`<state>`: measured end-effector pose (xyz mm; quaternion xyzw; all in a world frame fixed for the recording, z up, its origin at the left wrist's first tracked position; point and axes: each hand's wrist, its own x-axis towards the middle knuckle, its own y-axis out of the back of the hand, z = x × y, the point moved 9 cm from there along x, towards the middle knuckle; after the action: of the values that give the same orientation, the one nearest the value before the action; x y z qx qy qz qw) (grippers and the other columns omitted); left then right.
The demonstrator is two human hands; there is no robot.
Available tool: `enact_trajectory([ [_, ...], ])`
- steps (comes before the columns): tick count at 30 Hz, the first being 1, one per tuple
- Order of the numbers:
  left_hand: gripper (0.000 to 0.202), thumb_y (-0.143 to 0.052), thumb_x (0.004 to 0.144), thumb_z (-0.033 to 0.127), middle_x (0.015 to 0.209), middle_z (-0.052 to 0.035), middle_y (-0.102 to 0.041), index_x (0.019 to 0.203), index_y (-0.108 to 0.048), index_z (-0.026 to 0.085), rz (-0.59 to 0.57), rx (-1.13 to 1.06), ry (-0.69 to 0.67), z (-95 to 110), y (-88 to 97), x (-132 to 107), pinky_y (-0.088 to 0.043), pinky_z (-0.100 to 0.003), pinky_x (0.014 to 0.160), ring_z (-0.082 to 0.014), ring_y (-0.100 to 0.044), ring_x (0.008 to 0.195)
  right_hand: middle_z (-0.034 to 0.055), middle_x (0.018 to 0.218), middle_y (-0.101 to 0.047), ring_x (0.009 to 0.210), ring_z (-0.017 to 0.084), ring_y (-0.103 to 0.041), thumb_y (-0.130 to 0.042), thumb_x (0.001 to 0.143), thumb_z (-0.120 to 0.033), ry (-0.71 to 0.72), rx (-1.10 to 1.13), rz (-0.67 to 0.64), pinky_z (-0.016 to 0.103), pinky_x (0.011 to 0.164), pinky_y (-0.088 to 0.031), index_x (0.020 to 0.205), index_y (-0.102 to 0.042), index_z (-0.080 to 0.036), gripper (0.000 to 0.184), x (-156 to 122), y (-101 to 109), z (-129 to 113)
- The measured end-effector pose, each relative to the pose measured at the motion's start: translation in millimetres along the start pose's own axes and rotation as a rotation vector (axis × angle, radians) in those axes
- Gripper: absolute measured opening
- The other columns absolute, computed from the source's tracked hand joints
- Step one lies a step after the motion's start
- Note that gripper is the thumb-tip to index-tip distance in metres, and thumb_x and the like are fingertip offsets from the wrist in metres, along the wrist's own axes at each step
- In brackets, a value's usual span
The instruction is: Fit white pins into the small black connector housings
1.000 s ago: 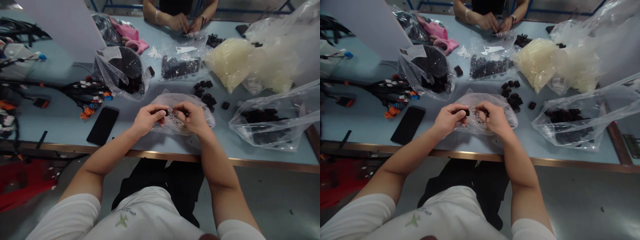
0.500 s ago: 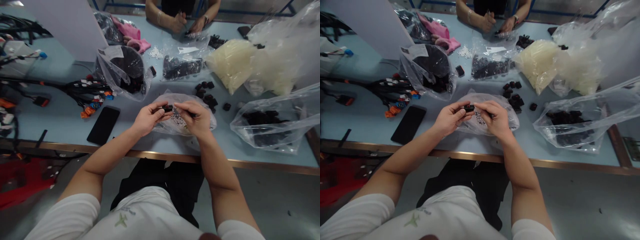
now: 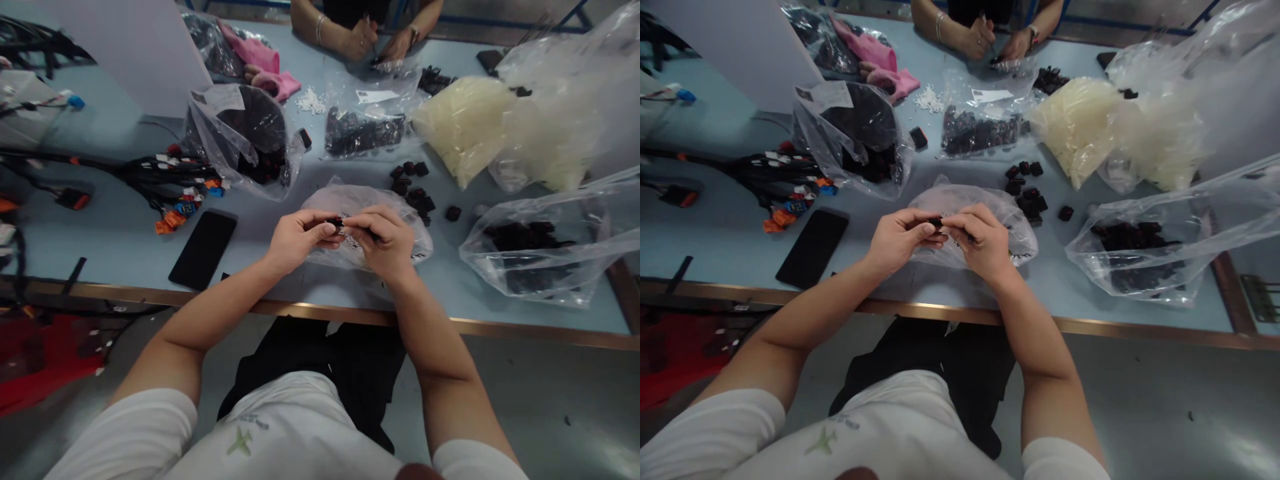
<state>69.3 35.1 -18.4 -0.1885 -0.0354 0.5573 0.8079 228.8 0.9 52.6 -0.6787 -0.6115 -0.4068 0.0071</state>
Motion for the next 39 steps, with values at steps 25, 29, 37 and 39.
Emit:
enact_trajectory([
  [25, 0.064, -0.097, 0.074, 0.058, 0.092, -0.0093, -0.085, 0.113, -0.078, 0.011, -0.004, 0.029, 0.021, 1.2, -3.2, -3.2, -0.074, -0.038, 0.078, -0.0252, -0.085, 0.083, 0.0023, 0.091, -0.078, 0.079, 0.019, -0.069, -0.064, 0.107, -0.026, 0.279, -0.133, 0.054, 0.037, 0.074, -0.056, 0.107, -0.081, -0.032, 0.017, -5.6, -6.4, -14.4],
  [29, 0.063, -0.098, 0.074, 0.056, 0.092, -0.0088, -0.085, 0.114, -0.078, 0.011, -0.008, 0.01, 0.016, 1.9, -3.6, -3.3, -0.074, -0.037, 0.078, -0.0245, -0.085, 0.083, 0.0022, 0.09, -0.077, 0.078, 0.018, -0.068, -0.066, 0.105, -0.025, 0.271, -0.098, 0.052, 0.037, 0.074, -0.056, 0.106, -0.081, -0.032, 0.016, -5.2, -6.4, -13.8],
  [37, 0.063, -0.095, 0.077, 0.059, 0.094, -0.0101, -0.085, 0.115, -0.078, 0.011, -0.028, 0.077, -0.021, -0.5, -2.7, -1.2, -0.074, -0.042, 0.081, -0.0268, -0.085, 0.084, 0.0025, 0.091, -0.071, 0.078, 0.017, -0.064, -0.073, 0.1, -0.038, -0.068, 0.081, -0.092, 0.035, 0.071, -0.056, 0.093, -0.082, -0.031, 0.013, -0.7, -12.1, 14.8],
  [39, 0.06, -0.094, 0.079, 0.058, 0.092, -0.0095, -0.085, 0.115, -0.078, 0.012, -0.045, 0.098, -0.043, -0.1, -3.8, -1.7, -0.074, -0.042, 0.08, -0.0273, -0.085, 0.084, 0.0023, 0.091, -0.07, 0.078, 0.017, -0.063, -0.082, 0.092, -0.042, -0.21, 0.163, -0.14, 0.034, 0.073, -0.056, 0.094, -0.081, -0.028, 0.014, 1.2, -14.2, 26.2],
])
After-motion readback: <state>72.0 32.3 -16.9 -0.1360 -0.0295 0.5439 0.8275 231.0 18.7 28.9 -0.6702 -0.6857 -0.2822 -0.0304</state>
